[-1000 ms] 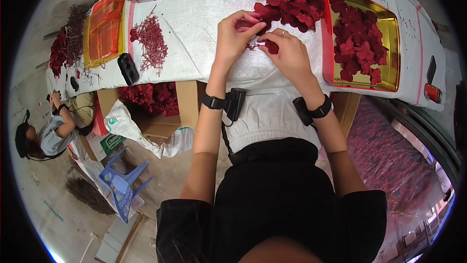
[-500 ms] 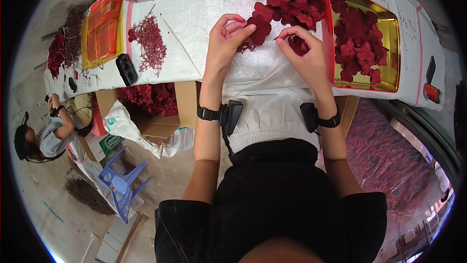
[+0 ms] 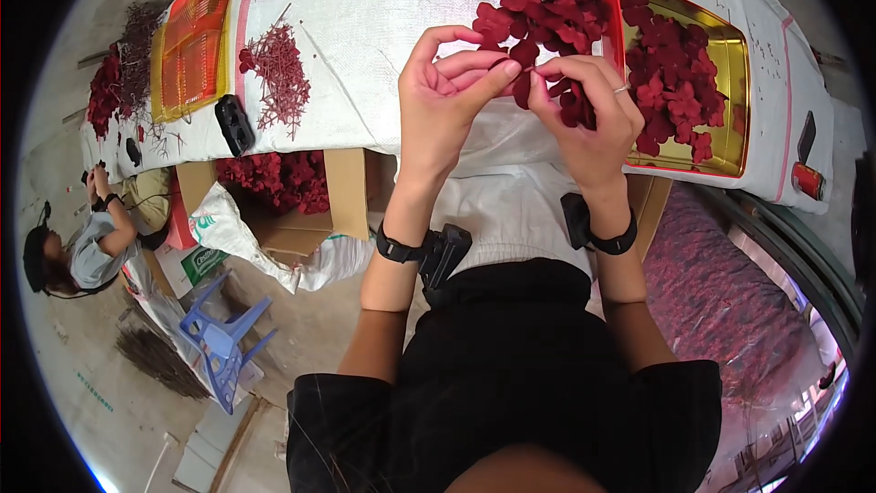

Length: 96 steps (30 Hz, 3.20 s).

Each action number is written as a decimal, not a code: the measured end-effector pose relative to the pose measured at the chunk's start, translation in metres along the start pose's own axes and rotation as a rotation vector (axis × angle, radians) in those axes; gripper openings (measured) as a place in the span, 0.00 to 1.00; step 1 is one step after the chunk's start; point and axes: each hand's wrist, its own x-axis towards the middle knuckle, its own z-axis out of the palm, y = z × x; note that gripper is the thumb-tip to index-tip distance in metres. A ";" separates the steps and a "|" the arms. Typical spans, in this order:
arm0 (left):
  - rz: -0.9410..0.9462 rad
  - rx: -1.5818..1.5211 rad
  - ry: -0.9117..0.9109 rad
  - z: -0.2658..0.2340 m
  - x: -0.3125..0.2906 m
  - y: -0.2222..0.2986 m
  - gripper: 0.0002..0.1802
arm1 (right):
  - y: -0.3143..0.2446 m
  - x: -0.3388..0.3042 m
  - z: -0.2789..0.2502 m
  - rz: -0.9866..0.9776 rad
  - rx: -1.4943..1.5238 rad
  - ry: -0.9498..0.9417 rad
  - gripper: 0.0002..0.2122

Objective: Manually folding and assembling small red fabric pieces into decorative shapes at a workbench.

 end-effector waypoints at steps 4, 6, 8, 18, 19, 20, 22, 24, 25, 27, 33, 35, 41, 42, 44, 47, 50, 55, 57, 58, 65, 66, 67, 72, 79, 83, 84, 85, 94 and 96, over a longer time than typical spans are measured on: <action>0.016 0.002 0.033 -0.001 -0.004 -0.002 0.20 | 0.003 -0.002 0.000 -0.070 -0.056 0.023 0.10; 0.018 0.007 0.030 0.000 -0.006 -0.001 0.20 | 0.006 -0.002 0.002 -0.094 -0.078 0.035 0.10; 0.023 0.013 0.030 0.001 -0.007 0.000 0.20 | 0.010 -0.003 0.004 -0.197 -0.069 0.076 0.10; -0.003 0.016 0.025 0.005 -0.008 -0.003 0.21 | 0.012 -0.006 -0.006 -0.303 -0.198 0.017 0.12; -0.006 0.022 0.025 0.005 -0.008 -0.003 0.22 | 0.011 -0.007 -0.007 -0.302 -0.197 0.012 0.13; -0.009 0.028 0.025 0.005 -0.009 -0.003 0.22 | 0.010 -0.007 -0.007 -0.302 -0.195 0.008 0.13; -0.005 0.036 0.023 0.004 -0.010 -0.003 0.22 | 0.010 -0.008 -0.006 -0.304 -0.193 0.004 0.13; 0.004 0.051 0.017 0.003 -0.010 -0.003 0.23 | 0.012 -0.007 -0.005 -0.274 -0.095 0.007 0.12; 0.009 0.049 0.016 0.003 -0.010 -0.004 0.23 | 0.013 -0.005 -0.004 -0.260 -0.045 0.009 0.12; 0.050 0.022 0.027 0.002 -0.011 -0.006 0.24 | 0.012 -0.003 -0.005 -0.188 -0.009 0.004 0.11; 0.115 -0.025 0.013 0.004 -0.016 0.001 0.26 | -0.010 -0.001 -0.010 0.712 0.661 -0.175 0.09; 0.127 -0.016 0.010 0.003 -0.018 0.004 0.26 | -0.013 0.001 -0.014 0.699 0.681 -0.215 0.09; 0.184 -0.001 0.014 0.003 -0.024 0.009 0.26 | -0.018 0.001 -0.010 0.475 0.652 -0.160 0.08; 0.190 0.000 0.017 0.003 -0.024 0.009 0.26 | -0.018 0.001 -0.010 0.475 0.651 -0.160 0.08; 0.201 0.004 0.020 0.003 -0.025 0.009 0.26 | -0.020 0.001 -0.012 0.475 0.631 -0.149 0.07; 0.178 -0.015 -0.014 0.001 -0.025 0.010 0.26 | -0.023 0.003 -0.015 0.466 0.607 -0.150 0.07; 0.158 -0.007 -0.040 -0.001 -0.024 0.012 0.27 | -0.024 0.006 -0.018 0.446 0.580 -0.160 0.07; 0.149 0.071 -0.029 -0.001 -0.028 0.018 0.27 | -0.023 0.011 -0.024 0.160 0.325 -0.221 0.08; 0.150 0.095 -0.021 0.000 -0.031 0.020 0.27 | -0.027 0.011 -0.025 0.096 0.302 -0.201 0.09; 0.198 0.096 -0.025 0.001 -0.032 0.021 0.26 | -0.029 0.011 -0.026 0.096 0.304 -0.202 0.09; 0.428 0.041 -0.088 0.002 -0.039 0.020 0.23 | -0.035 0.010 -0.034 0.105 0.477 -0.230 0.09; 0.438 0.042 -0.108 0.001 -0.040 0.022 0.23 | -0.035 0.010 -0.035 0.107 0.479 -0.230 0.09; 0.448 0.043 -0.129 0.000 -0.041 0.023 0.22 | -0.036 0.011 -0.036 0.105 0.490 -0.243 0.09; 0.468 -0.001 -0.221 0.003 -0.045 0.035 0.17 | -0.046 0.016 -0.042 0.167 0.535 -0.274 0.09; 0.656 0.174 -0.322 0.005 -0.046 0.044 0.12 | -0.052 0.015 -0.047 0.063 0.469 -0.245 0.09; 0.775 0.184 -0.416 0.004 -0.047 0.045 0.11 | -0.048 0.009 -0.048 -0.138 0.470 -0.177 0.09; 0.803 0.170 -0.451 0.004 -0.047 0.045 0.10 | -0.047 0.007 -0.047 -0.190 0.486 -0.139 0.09; 0.801 0.168 -0.450 0.005 -0.048 0.046 0.10 | -0.047 0.006 -0.047 -0.242 0.500 -0.101 0.09; 0.794 0.192 -0.489 0.011 -0.051 0.052 0.14 | -0.054 -0.002 -0.054 -0.245 0.461 -0.141 0.08; 0.677 0.198 -0.372 0.015 -0.054 0.051 0.20 | -0.054 -0.005 -0.051 -0.257 0.427 -0.114 0.08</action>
